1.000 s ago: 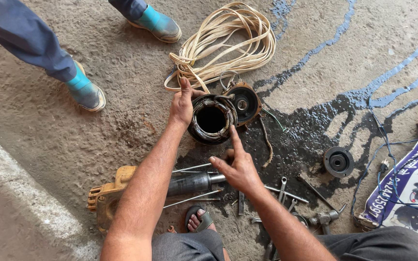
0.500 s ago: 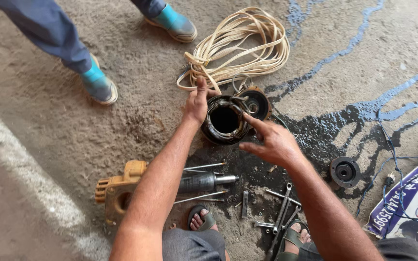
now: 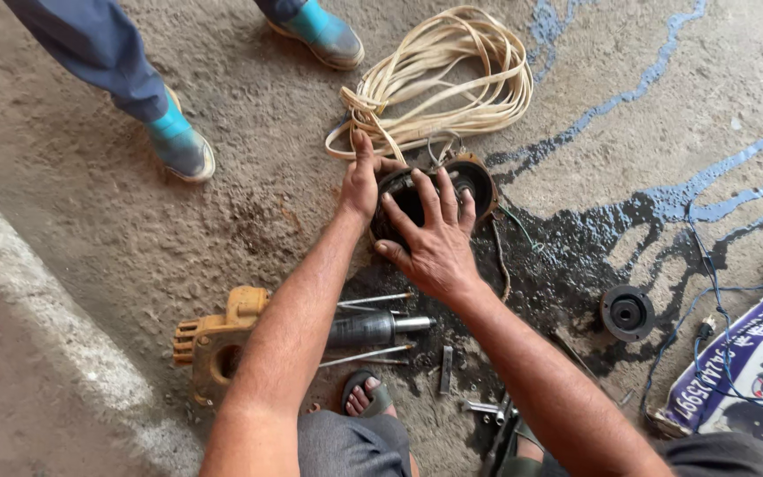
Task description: The person disassembles a submersible motor, removing the rotor and stator components. They inspect the parts and then reassemble the motor, fitting the rotor back into the housing and securing the end cap.
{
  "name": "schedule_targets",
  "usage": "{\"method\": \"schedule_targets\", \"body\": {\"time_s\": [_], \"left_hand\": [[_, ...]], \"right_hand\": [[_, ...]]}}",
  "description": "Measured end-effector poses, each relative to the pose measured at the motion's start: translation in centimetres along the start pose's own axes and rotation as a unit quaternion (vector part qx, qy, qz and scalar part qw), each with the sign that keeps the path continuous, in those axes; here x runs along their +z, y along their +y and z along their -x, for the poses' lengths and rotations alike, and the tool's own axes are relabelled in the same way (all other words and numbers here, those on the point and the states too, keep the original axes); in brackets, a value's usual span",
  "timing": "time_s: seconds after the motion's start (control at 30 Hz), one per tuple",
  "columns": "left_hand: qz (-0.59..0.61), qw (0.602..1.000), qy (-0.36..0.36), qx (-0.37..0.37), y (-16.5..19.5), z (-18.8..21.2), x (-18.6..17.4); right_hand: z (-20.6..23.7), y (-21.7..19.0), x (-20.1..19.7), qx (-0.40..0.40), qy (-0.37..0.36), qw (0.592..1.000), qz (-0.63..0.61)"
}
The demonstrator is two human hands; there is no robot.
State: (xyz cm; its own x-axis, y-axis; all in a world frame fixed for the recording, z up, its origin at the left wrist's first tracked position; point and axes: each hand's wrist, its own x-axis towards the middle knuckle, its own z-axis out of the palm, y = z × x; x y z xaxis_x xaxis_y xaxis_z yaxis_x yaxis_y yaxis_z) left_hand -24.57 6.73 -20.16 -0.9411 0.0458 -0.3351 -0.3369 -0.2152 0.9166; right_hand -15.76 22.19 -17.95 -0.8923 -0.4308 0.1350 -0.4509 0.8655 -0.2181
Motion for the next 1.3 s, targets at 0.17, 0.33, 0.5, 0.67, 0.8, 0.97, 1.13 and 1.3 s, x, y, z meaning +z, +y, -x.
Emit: {"method": "schedule_targets", "body": {"time_s": [0.17,0.33,0.5,0.67,0.8,0.97,1.13,1.3], "left_hand": [[0.036,0.999,-0.002,-0.011,0.5,-0.3,0.1],[0.062,0.998,-0.007,-0.030,0.6,-0.2,0.1],[0.052,0.998,-0.017,-0.034,0.8,-0.1,-0.2],[0.003,0.995,-0.095,-0.020,0.6,0.9,-1.8],[0.056,0.987,-0.153,0.007,-0.7,2.2,-1.0],[-0.089,0.985,-0.135,0.059,-1.6,3.6,0.9],[-0.226,0.955,-0.173,0.086,-2.3,4.3,2.9],[-0.372,0.882,-0.264,0.118,-2.8,4.2,3.4]], "right_hand": [[0.0,1.0,-1.3,-0.030,-0.011,0.999,-0.040],[-2.6,2.5,-1.7,-0.040,-0.055,0.997,-0.023],[-3.1,3.6,-0.6,-0.012,0.001,0.998,-0.064],[-1.9,3.3,0.5,0.030,0.051,0.998,-0.023],[-0.8,2.2,0.8,0.181,0.047,0.967,-0.175],[0.4,2.3,0.2,0.309,-0.025,0.932,-0.188],[2.7,5.3,-1.3,0.237,0.063,0.922,-0.300],[3.9,7.1,-2.4,0.315,0.016,0.873,-0.372]]}}
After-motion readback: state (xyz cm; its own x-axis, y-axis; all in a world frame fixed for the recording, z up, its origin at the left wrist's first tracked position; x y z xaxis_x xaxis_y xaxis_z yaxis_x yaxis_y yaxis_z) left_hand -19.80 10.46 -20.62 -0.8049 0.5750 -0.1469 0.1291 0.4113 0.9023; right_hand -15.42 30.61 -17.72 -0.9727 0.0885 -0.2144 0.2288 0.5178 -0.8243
